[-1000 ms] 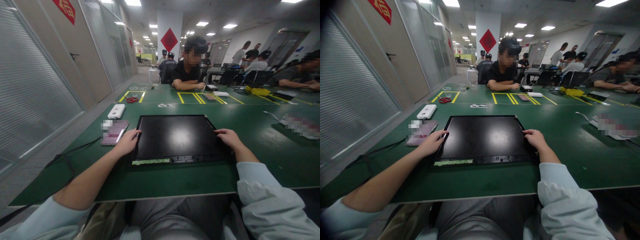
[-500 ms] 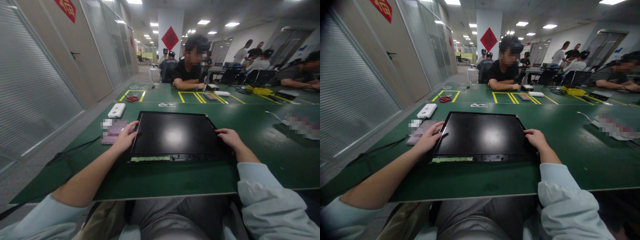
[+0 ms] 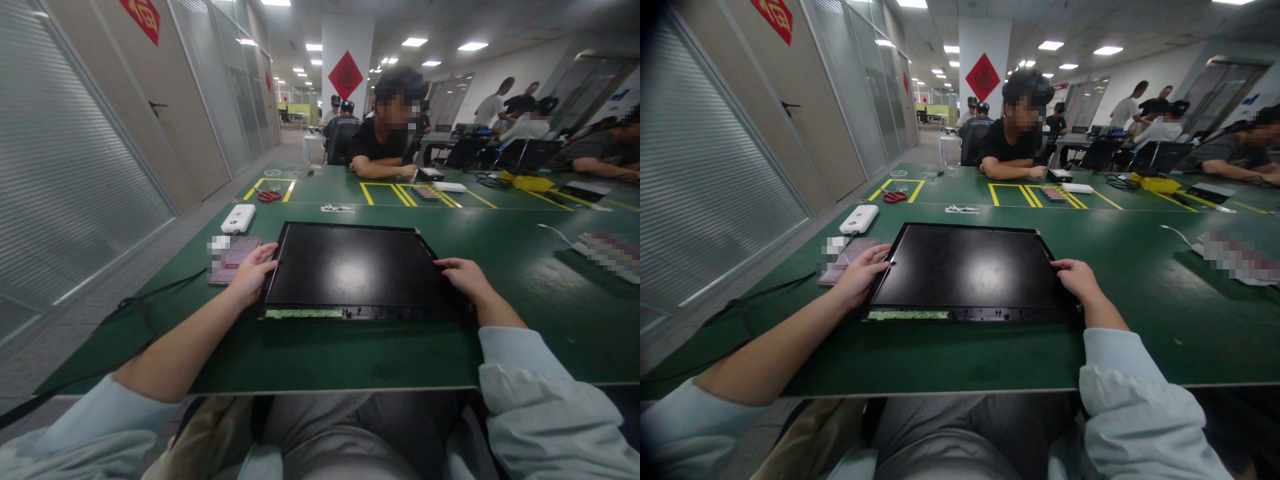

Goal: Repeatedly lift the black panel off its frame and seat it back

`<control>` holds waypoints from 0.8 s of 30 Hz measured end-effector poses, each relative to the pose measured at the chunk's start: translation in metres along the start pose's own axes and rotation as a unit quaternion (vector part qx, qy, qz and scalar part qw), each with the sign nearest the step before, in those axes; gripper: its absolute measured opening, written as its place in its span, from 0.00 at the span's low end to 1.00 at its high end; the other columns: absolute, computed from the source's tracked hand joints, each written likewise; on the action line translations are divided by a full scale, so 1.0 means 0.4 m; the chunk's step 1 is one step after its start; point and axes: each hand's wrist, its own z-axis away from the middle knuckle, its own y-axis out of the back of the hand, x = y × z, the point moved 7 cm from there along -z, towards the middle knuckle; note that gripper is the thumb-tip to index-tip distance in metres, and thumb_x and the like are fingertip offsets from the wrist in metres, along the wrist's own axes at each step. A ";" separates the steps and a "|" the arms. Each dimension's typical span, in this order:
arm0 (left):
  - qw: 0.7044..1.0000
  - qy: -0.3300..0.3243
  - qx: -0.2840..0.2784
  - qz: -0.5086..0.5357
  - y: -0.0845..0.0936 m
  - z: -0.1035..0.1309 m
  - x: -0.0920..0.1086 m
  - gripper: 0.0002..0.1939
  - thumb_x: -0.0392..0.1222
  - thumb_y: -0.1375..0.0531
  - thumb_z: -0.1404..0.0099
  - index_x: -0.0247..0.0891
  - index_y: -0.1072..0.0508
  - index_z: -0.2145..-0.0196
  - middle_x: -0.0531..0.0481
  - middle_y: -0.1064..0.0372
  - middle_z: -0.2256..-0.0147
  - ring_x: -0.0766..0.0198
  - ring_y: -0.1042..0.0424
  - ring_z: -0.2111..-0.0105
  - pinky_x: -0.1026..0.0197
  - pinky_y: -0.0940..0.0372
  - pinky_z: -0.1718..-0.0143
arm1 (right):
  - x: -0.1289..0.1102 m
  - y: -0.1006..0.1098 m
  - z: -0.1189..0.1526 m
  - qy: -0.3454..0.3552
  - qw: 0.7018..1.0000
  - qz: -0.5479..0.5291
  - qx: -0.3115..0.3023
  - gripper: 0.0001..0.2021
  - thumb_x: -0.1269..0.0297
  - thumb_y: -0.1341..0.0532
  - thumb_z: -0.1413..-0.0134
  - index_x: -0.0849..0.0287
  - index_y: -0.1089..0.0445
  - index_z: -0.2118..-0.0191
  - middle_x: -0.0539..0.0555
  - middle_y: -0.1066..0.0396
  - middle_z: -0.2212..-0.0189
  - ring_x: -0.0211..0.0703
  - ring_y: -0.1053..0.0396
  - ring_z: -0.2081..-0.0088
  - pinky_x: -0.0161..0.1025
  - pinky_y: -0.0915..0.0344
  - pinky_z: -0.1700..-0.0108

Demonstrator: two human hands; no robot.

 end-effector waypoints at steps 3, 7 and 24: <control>1.000 0.002 0.003 0.021 0.002 -0.003 -0.001 0.27 0.24 0.38 0.48 0.39 0.26 0.50 0.42 0.30 0.40 0.55 0.21 0.54 0.60 0.24 0.63 | 0.003 -0.002 -0.004 0.002 1.000 -0.004 -0.002 0.22 0.76 0.40 0.59 0.59 0.17 0.56 0.57 0.19 0.61 0.45 0.25 0.63 0.37 0.32 0.56; 0.999 0.007 0.011 0.050 0.000 -0.005 -0.005 0.27 0.24 0.39 0.47 0.38 0.27 0.50 0.42 0.28 0.41 0.59 0.20 0.57 0.62 0.25 0.62 | 0.006 -0.003 -0.007 0.002 1.000 0.001 -0.006 0.22 0.77 0.40 0.58 0.59 0.18 0.56 0.57 0.19 0.60 0.46 0.25 0.61 0.38 0.32 0.53; 0.997 0.034 0.010 0.065 -0.007 0.008 -0.010 0.33 0.27 0.35 0.44 0.39 0.31 0.41 0.44 0.21 0.52 0.66 0.23 0.75 0.65 0.29 0.77 | 0.006 -0.004 -0.004 -0.012 1.000 0.010 -0.014 0.23 0.78 0.40 0.55 0.60 0.18 0.53 0.57 0.20 0.60 0.47 0.25 0.60 0.39 0.32 0.54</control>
